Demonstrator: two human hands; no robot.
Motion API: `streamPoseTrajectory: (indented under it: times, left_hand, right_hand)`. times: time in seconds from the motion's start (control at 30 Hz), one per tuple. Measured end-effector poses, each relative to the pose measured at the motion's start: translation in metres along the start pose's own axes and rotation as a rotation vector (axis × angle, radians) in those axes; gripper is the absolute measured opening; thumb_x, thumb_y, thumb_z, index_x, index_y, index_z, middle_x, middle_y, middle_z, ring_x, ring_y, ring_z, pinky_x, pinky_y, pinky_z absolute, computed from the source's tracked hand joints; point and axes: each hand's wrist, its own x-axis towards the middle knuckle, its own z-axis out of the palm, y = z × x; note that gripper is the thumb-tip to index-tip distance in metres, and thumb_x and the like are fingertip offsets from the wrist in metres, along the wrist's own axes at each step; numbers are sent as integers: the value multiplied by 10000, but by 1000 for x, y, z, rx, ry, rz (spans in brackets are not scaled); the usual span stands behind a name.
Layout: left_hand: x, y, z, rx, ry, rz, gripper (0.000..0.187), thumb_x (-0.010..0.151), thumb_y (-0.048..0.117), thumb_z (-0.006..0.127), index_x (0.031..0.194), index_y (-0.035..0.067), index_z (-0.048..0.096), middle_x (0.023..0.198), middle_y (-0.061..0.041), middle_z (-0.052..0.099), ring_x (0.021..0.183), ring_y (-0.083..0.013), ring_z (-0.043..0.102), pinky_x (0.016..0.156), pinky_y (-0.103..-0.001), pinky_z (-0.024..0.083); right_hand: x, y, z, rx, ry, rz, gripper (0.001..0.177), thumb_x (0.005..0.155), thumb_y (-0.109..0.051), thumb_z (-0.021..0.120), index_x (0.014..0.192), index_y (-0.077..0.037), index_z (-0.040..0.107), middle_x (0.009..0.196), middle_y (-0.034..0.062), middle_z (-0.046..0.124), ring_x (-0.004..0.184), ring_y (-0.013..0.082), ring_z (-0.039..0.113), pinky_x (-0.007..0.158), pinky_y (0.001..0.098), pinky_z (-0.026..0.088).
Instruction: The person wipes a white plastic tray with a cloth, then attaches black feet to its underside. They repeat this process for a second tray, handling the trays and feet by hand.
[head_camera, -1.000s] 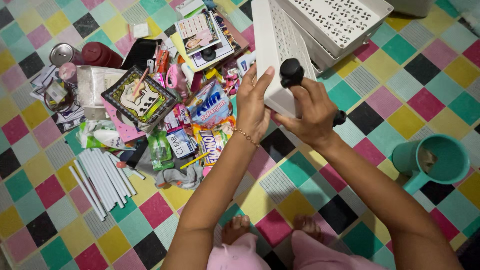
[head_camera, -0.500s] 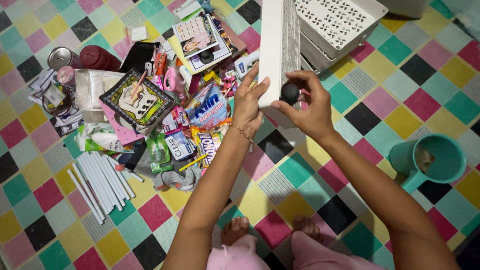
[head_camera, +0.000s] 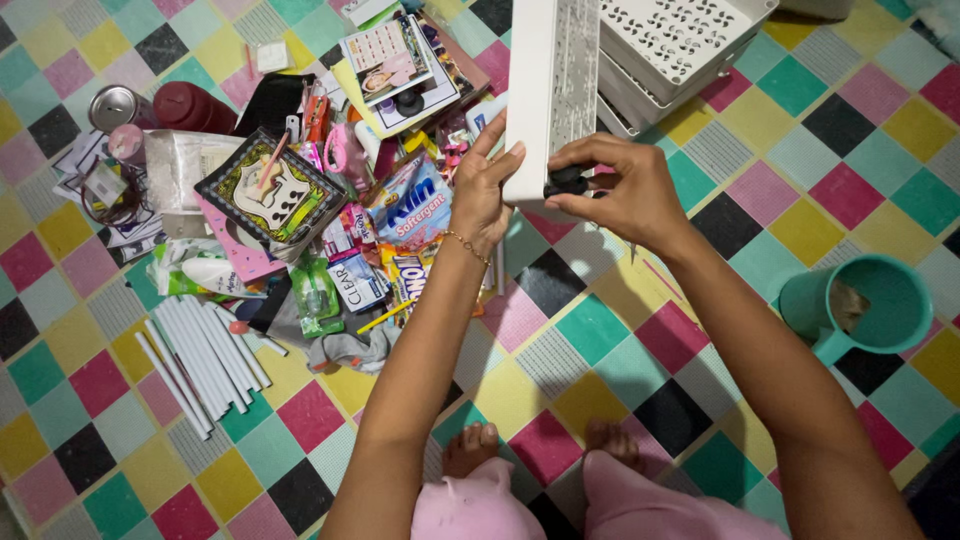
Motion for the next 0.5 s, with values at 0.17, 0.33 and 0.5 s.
streamPoseTrajectory:
  times: [0.17, 0.33, 0.5]
  left_hand:
    - [2, 11, -12, 36, -18, 48, 600, 941, -73, 634, 1516, -22, 470, 1287, -198, 677, 1121, -251, 690, 995, -368, 568]
    - [2, 14, -18, -11, -79, 39, 594, 952, -69, 625, 1522, -18, 466, 1345, -199, 653, 1190, -237, 669, 1053, -351, 536]
    - [4, 14, -33, -33, -81, 57, 573, 965, -44, 636, 1517, -23, 486, 1392, -173, 632, 1210, -231, 652, 1077, -362, 524]
  right_hand:
    - [1, 8, -1, 56, -66, 23, 303, 789, -88, 862, 1075, -63, 766, 1318, 51, 736, 1001, 96, 727, 699, 204, 576]
    - [5, 21, 1, 234, -27, -12, 205, 849, -29, 785, 1039, -20, 707, 1280, 76, 723, 1047, 85, 712, 717, 210, 584]
    - [8, 47, -5, 209, 108, 69, 141, 938, 27, 673, 1077, 8, 689, 1101, 81, 757, 812, 71, 672, 723, 202, 553]
